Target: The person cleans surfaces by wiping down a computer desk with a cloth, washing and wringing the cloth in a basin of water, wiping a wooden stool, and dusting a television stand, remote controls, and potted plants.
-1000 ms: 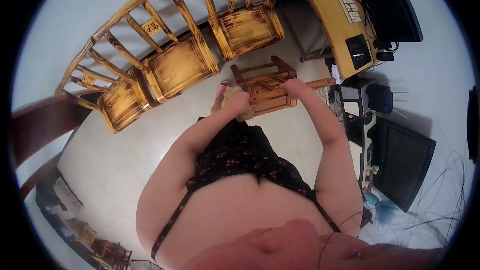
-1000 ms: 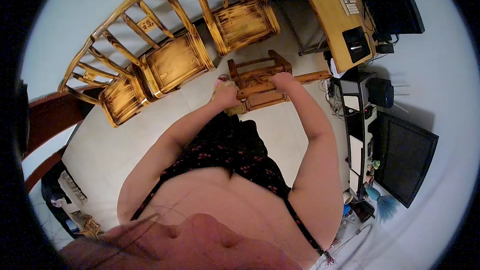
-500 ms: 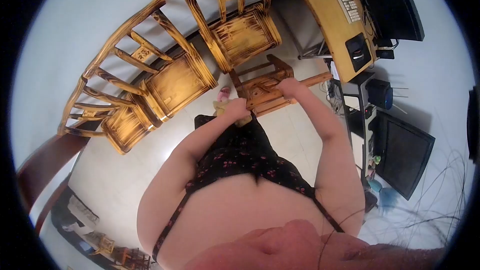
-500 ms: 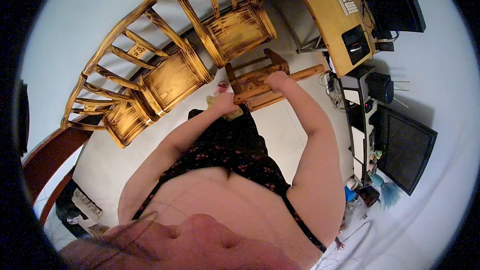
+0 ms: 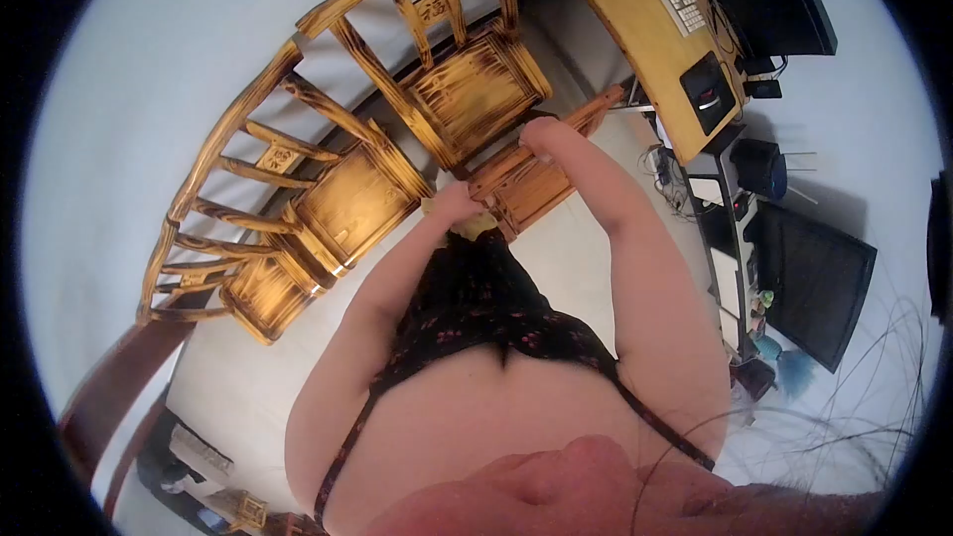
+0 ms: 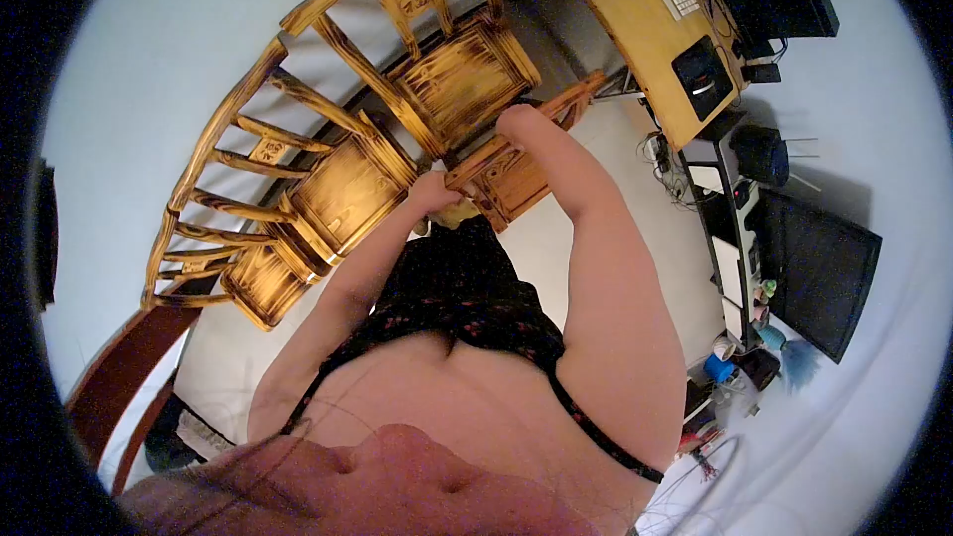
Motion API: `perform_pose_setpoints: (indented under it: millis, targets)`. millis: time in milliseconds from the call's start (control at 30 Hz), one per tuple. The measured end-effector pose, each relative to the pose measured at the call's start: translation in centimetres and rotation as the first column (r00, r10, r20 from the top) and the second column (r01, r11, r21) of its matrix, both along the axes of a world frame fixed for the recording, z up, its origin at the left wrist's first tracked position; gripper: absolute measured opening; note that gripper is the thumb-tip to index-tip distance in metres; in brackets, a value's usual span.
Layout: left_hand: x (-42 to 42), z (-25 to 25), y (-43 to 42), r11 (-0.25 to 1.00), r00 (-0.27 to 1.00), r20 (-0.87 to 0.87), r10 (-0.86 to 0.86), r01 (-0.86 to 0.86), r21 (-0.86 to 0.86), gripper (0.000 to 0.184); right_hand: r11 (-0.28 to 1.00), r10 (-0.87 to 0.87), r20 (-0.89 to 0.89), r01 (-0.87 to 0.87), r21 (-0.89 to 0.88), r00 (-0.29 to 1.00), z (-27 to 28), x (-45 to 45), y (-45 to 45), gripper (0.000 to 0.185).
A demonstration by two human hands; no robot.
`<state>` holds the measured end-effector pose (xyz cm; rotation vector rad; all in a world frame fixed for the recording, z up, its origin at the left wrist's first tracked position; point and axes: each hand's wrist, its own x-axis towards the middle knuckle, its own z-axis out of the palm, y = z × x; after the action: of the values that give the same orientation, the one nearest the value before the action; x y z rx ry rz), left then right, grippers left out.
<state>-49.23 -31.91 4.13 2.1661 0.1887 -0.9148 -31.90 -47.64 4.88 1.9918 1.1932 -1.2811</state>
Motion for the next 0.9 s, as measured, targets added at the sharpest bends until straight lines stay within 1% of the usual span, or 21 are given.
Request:
perform_pose_setpoints:
  millis: [33, 100, 167, 200, 233, 300, 367, 400, 433, 467, 500, 533, 567, 633, 667, 700, 733, 767, 800, 833, 900]
  targets:
    - [0.6, 0.3, 0.6, 1.0, 1.0, 0.028, -0.008, 0.009, -0.025, 0.04, 1.0, -0.014, 0.002, 0.014, 0.004, 1.0, -0.3, 0.3, 0.2, 0.04]
    - [1.3, -3.1, 1.2, 1.0, 0.999, 0.049, -0.009, 0.009, 0.0, 0.039, 0.993, -0.084, 0.014, 0.083, 0.087, 0.996, -0.7, 1.2, 0.5, 0.035]
    - [2.4, -3.8, 2.4, 1.0, 0.997, 0.075, -0.018, 0.016, 0.025, 0.037, 0.986, -0.134, 0.042, 0.129, 0.107, 0.99, -0.9, 1.9, 1.3, 0.033]
    - [3.1, -2.9, 3.3, 0.998, 0.999, 0.024, 0.03, -0.029, -0.052, 0.037, 0.98, -0.166, 0.067, 0.157, 0.123, 0.984, -1.0, 2.5, 1.9, 0.031]
    - [3.8, -2.3, 4.0, 0.989, 0.997, -0.033, 0.074, -0.078, -0.125, 0.037, 0.977, -0.182, 0.071, 0.172, 0.129, 0.981, -2.3, 3.0, 2.3, 0.031]
    - [4.8, -3.8, 5.4, 0.996, 1.0, -0.006, 0.014, -0.015, -0.083, 0.038, 0.94, -0.321, 0.112, 0.302, 0.157, 0.94, -6.6, 3.9, 2.8, 0.028]
    - [5.0, -7.3, 6.3, 0.999, 0.997, 0.083, 0.0, 0.003, -0.039, 0.039, 0.944, -0.304, 0.124, 0.281, 0.175, 0.945, -3.0, 3.7, 4.0, 0.026]
    - [5.4, -5.9, 6.5, 0.99, 0.998, -0.001, 0.055, -0.055, -0.131, 0.04, 0.933, -0.339, 0.121, 0.317, 0.17, 0.933, -2.6, 3.9, 4.3, 0.027]
    - [5.6, -6.0, 6.7, 0.991, 0.999, -0.002, 0.035, -0.035, -0.129, 0.04, 0.921, -0.374, 0.116, 0.354, 0.166, 0.92, -2.1, 3.8, 4.4, 0.027]
    - [5.5, -6.3, 7.0, 0.984, 0.994, -0.064, 0.083, -0.092, -0.151, 0.041, 0.913, -0.392, 0.113, 0.372, 0.166, 0.913, -1.7, 3.4, 4.4, 0.027]
    - [5.5, -7.0, 7.5, 0.974, 0.984, -0.127, 0.127, -0.148, -0.171, 0.041, 0.892, -0.342, 0.176, 0.26, 0.369, 0.923, -0.9, 2.9, 4.4, 0.031]
    - [5.7, -7.6, 7.7, 0.973, 0.987, -0.102, 0.122, -0.139, -0.184, 0.041, 0.83, -0.303, 0.256, 0.122, 0.544, 0.918, -0.3, 2.4, 3.9, 0.035]
    - [6.0, -8.2, 8.0, 0.976, 0.99, -0.097, 0.101, -0.118, -0.186, 0.041, 0.828, -0.321, 0.261, 0.137, 0.544, 0.91, -0.8, 1.6, 3.0, 0.035]
    - [6.5, -5.3, 7.9, 0.989, 0.992, -0.103, 0.073, -0.086, -0.123, 0.044, 0.554, -0.456, 0.366, -0.063, 0.83, 0.811, -2.0, -1.0, 1.1, 0.042]
    - [6.7, -5.4, 7.9, 0.994, 0.993, -0.102, 0.052, -0.061, -0.096, 0.046, 0.554, -0.473, 0.364, -0.05, 0.831, 0.803, -2.0, -2.6, -0.2, 0.042]
    - [6.8, -4.9, 7.5, 0.995, 0.994, -0.103, 0.03, -0.04, -0.093, 0.046, 0.496, -0.577, 0.151, 0.197, 0.845, 0.803, -1.1, -4.5, -1.7, 0.042]
    - [6.9, -4.1, 7.2, 0.997, 0.992, -0.11, 0.069, -0.073, -0.039, 0.047, 0.405, -0.666, -0.065, 0.433, 0.805, 0.743, -0.2, -6.4, -3.4, 0.042]
    - [7.0, -3.7, 7.0, 0.995, 0.988, -0.115, 0.104, -0.103, 0.018, 0.047, 0.414, -0.684, -0.082, 0.478, 0.775, 0.725, -0.2, -8.5, -5.4, 0.042]
    - [7.3, -4.1, 7.3, 0.994, 0.968, -0.223, 0.112, -0.11, 0.023, 0.047, 0.419, -0.702, -0.099, 0.521, 0.743, 0.706, -0.2, -10.8, -7.6, 0.041]
    - [7.3, -5.5, 7.9, 0.996, 0.971, -0.224, 0.087, -0.083, 0.03, 0.047, 0.39, -0.743, -0.126, 0.579, 0.716, 0.657, -0.1, -13.5, -9.9, 0.043]
    - [7.3, -8.4, 9.2, 0.988, 0.963, -0.236, 0.13, -0.147, -0.056, 0.046, 0.354, -0.804, -0.176, 0.695, 0.626, 0.568, 0.2, -18.7, -14.5, 0.047]
